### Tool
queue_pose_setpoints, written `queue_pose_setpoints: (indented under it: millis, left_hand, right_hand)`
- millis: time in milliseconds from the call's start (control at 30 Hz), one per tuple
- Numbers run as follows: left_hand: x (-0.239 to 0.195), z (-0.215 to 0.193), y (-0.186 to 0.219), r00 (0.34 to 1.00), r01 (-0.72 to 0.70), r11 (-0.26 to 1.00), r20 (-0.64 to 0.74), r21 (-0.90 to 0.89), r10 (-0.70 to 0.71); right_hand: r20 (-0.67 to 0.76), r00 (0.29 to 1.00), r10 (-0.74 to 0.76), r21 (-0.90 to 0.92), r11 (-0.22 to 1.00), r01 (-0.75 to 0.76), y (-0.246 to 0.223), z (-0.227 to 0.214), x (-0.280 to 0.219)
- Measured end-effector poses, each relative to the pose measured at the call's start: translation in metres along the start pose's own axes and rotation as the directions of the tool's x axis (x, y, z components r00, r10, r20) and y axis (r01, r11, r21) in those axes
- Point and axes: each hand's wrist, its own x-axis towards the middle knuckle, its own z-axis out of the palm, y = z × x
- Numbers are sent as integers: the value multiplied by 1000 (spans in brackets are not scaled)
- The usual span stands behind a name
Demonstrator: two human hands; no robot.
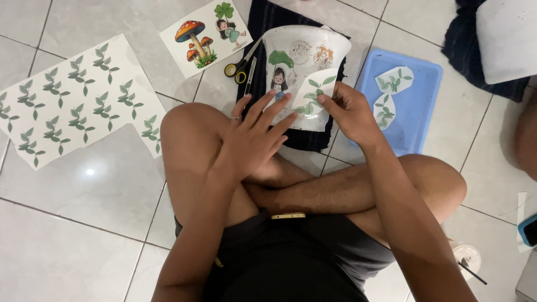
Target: The person sits on the floor and applies leaf-patterned stickers to a white ceramic pot. They peel the stickers from a backing sheet, place them on the pot's surface, and smooth them down with their fingers to ensure adhesion.
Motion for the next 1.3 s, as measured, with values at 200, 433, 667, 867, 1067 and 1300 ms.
queue_pose_setpoints:
  millis: [200,433,667,867,1067,1300]
  left_hand:
    - [1,18,-2,998,-54,996,35,75,52]
    - [-5,25,-3,997,-41,994,64,104,35]
    - [-6,24,-3,994,-32,997,102,72,24]
    - [-4,23,-4,993,-29,999,117,40,25]
    - [-4,22,-4,993,-35,999,115,36,30]
    - [6,7,-4,985,-112,977,152,182,85]
  right_hand:
    - [-2,1000,7,-3,1000,-7,5,0,1]
    - [-5,1000,0,12,1000,0,8,-3,2]
    - [-21,1000,-2,51,999,3,9,-8,10]
    - [-27,1000,-1,106,994,4,4,-13,17]
    - [-27,1000,0,129,992,3,-4,-17,29]
    - [-157,976,151,-19,988,-156,-25,-6,45]
